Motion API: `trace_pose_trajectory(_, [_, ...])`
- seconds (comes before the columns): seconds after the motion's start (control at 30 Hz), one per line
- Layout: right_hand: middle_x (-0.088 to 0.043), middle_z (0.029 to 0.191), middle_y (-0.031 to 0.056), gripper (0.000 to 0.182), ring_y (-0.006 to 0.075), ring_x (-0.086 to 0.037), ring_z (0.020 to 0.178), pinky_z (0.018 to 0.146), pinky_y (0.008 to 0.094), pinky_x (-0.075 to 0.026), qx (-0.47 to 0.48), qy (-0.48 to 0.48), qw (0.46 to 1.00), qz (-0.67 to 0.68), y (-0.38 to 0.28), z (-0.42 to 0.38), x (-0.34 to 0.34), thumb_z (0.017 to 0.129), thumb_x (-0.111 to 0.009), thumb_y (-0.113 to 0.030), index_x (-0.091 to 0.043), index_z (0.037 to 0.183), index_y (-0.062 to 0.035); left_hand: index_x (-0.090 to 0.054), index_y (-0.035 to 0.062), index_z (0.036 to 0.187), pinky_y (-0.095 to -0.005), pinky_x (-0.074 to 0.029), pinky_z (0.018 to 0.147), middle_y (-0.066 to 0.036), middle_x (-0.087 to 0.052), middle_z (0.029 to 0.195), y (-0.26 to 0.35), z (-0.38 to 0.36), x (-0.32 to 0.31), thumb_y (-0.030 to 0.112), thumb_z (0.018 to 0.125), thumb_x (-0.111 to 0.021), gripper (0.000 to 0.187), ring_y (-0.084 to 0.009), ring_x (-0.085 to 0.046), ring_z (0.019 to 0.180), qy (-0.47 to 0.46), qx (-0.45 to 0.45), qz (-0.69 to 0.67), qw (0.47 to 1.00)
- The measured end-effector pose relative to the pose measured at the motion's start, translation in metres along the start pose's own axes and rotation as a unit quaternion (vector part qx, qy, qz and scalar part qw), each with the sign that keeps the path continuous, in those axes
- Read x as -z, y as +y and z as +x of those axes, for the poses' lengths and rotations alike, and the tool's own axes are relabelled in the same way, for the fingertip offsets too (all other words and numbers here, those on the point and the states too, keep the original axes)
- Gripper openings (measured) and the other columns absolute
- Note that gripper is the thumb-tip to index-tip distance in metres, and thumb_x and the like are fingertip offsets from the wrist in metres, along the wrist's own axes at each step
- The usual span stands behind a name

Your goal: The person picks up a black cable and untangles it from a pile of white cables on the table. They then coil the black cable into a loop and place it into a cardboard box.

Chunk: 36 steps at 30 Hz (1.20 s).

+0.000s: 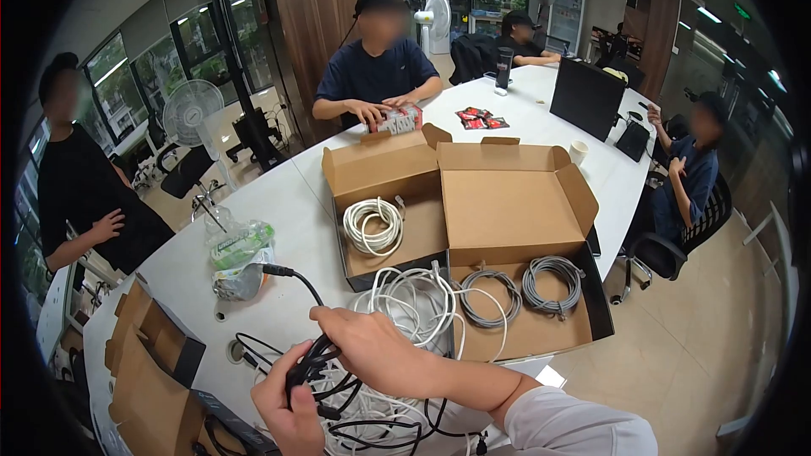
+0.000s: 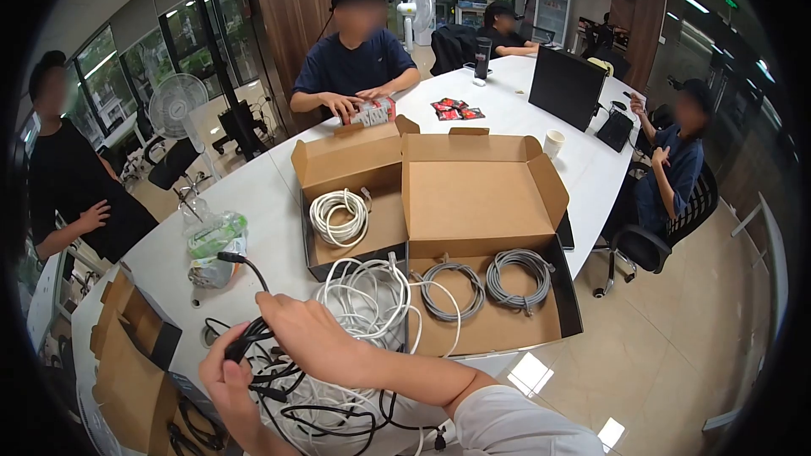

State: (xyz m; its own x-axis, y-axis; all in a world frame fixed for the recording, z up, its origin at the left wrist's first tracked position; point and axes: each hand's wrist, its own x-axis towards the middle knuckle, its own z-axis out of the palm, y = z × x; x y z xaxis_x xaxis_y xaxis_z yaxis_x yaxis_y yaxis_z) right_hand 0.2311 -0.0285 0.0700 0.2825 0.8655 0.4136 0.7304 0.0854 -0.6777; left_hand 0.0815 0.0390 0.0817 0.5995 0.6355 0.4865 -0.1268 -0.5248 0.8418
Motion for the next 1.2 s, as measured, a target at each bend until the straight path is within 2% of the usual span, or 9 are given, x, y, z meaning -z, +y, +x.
trace_pose_trajectory(0.07, [-0.06, 0.096, 0.0225, 0.046, 0.0417, -0.06, 0.085, 0.065, 0.0464, -0.048, -0.011, 0.028, 0.999, -0.014, 0.003, 0.001, -0.005, 0.067, -0.058, 0.01, -0.046, 0.111, 0.0036, -0.063, -0.0063, 0.107, -0.0235, -0.022, 0.049, 0.005, -0.04, 0.062, -0.003, -0.002, 0.002, 0.023, 0.094, -0.051, 0.034, -0.0033, -0.032, 0.055, 0.013, 0.086, -0.019, 0.996])
trace_pose_trajectory(0.2, [-0.06, 0.09, 0.0184, 0.047, 0.0392, -0.06, 0.079, 0.065, 0.0437, -0.049, 0.009, 0.071, 0.997, -0.01, 0.008, 0.004, -0.006, 0.067, -0.059, 0.01, -0.047, 0.112, 0.0025, -0.065, -0.0072, 0.106, -0.0202, -0.023, 0.05, 0.005, -0.044, 0.065, -0.009, -0.001, -0.001, 0.015, 0.092, -0.053, 0.029, -0.0021, -0.034, 0.057, 0.032, 0.0, 0.026, 0.999])
trace_pose_trajectory(0.33, [-0.06, 0.087, 0.0166, 0.04, 0.034, -0.061, 0.075, 0.062, 0.0393, -0.049, 0.004, 0.052, 0.996, 0.068, -0.005, 0.006, 0.015, 0.07, -0.067, 0.0, -0.052, 0.107, -0.0016, -0.064, -0.0066, 0.108, -0.02, -0.026, 0.051, 0.004, -0.048, 0.067, -0.005, -0.006, 0.015, 0.012, 0.088, -0.054, 0.03, -0.0025, -0.035, 0.058, 0.09, 0.046, 0.03, 0.994])
trace_pose_trajectory(0.5, [-0.058, 0.123, 0.0204, 0.056, 0.0361, -0.063, 0.096, 0.079, 0.037, -0.052, 0.031, 0.059, 0.996, 0.062, -0.01, 0.0, 0.023, 0.074, -0.078, -0.025, -0.054, 0.119, -0.0021, -0.062, -0.0048, 0.105, -0.0177, -0.024, 0.047, 0.001, -0.052, 0.072, -0.024, -0.01, 0.022, 0.004, 0.085, -0.057, 0.022, -0.0011, -0.035, 0.053, 0.201, 0.019, -0.068, 0.977])
trace_pose_trajectory(0.63, [-0.056, 0.125, 0.0208, 0.057, 0.0361, -0.06, 0.104, 0.084, 0.0388, -0.05, 0.079, 0.077, 0.993, 0.036, -0.017, -0.008, 0.032, 0.077, -0.075, -0.03, -0.053, 0.12, -0.0005, -0.062, -0.004, 0.098, -0.0175, -0.028, 0.048, -0.003, -0.057, 0.08, -0.03, -0.011, 0.029, 0.003, 0.085, -0.058, 0.015, -0.0022, -0.039, 0.053, 0.235, 0.008, -0.079, 0.969])
trace_pose_trajectory(0.77, [-0.058, 0.114, 0.0194, 0.054, 0.0347, -0.058, 0.1, 0.084, 0.0397, -0.048, 0.061, 0.039, 0.997, -0.023, -0.016, -0.008, 0.03, 0.078, -0.073, -0.033, -0.055, 0.117, -0.0002, -0.063, -0.004, 0.097, -0.0202, -0.039, 0.059, -0.006, -0.061, 0.085, -0.032, -0.012, 0.024, 0.004, 0.085, -0.06, 0.015, -0.0078, -0.05, 0.063, 0.261, -0.088, 0.074, 0.958])
trace_pose_trajectory(0.87, [-0.058, 0.098, 0.016, 0.049, 0.0326, -0.057, 0.09, 0.077, 0.0395, -0.046, 0.075, 0.032, 0.993, -0.091, -0.012, -0.006, 0.027, 0.078, -0.072, -0.035, -0.058, 0.11, -0.0002, -0.066, -0.0047, 0.095, -0.0238, -0.043, 0.069, -0.007, -0.063, 0.085, -0.016, -0.012, 0.022, 0.005, 0.084, -0.062, 0.015, -0.0119, -0.056, 0.075, 0.231, -0.071, 0.115, 0.964])
trace_pose_trajectory(0.97, [-0.051, 0.082, 0.0114, 0.04, 0.0302, -0.053, 0.078, 0.068, 0.0386, -0.043, 0.126, 0.079, 0.981, -0.122, -0.007, -0.004, 0.028, 0.079, -0.071, -0.036, -0.061, 0.094, -0.0006, -0.068, -0.004, 0.094, -0.0239, -0.042, 0.069, -0.007, -0.064, 0.083, -0.008, -0.013, 0.026, 0.007, 0.083, -0.064, 0.016, -0.0122, -0.056, 0.075, 0.176, -0.022, 0.108, 0.978])
trace_pose_trajectory(1.2, [-0.058, 0.068, 0.0151, 0.034, 0.0366, -0.059, 0.066, 0.058, 0.0432, -0.047, 0.03, -0.025, 0.997, -0.067, -0.014, -0.002, 0.028, 0.085, -0.065, -0.032, -0.053, 0.085, 0.0002, -0.069, -0.0021, 0.095, -0.0227, -0.039, 0.062, -0.006, -0.062, 0.076, -0.005, -0.012, 0.023, 0.009, 0.083, -0.066, 0.017, -0.0107, -0.053, 0.067, 0.19, -0.088, 0.177, 0.962])
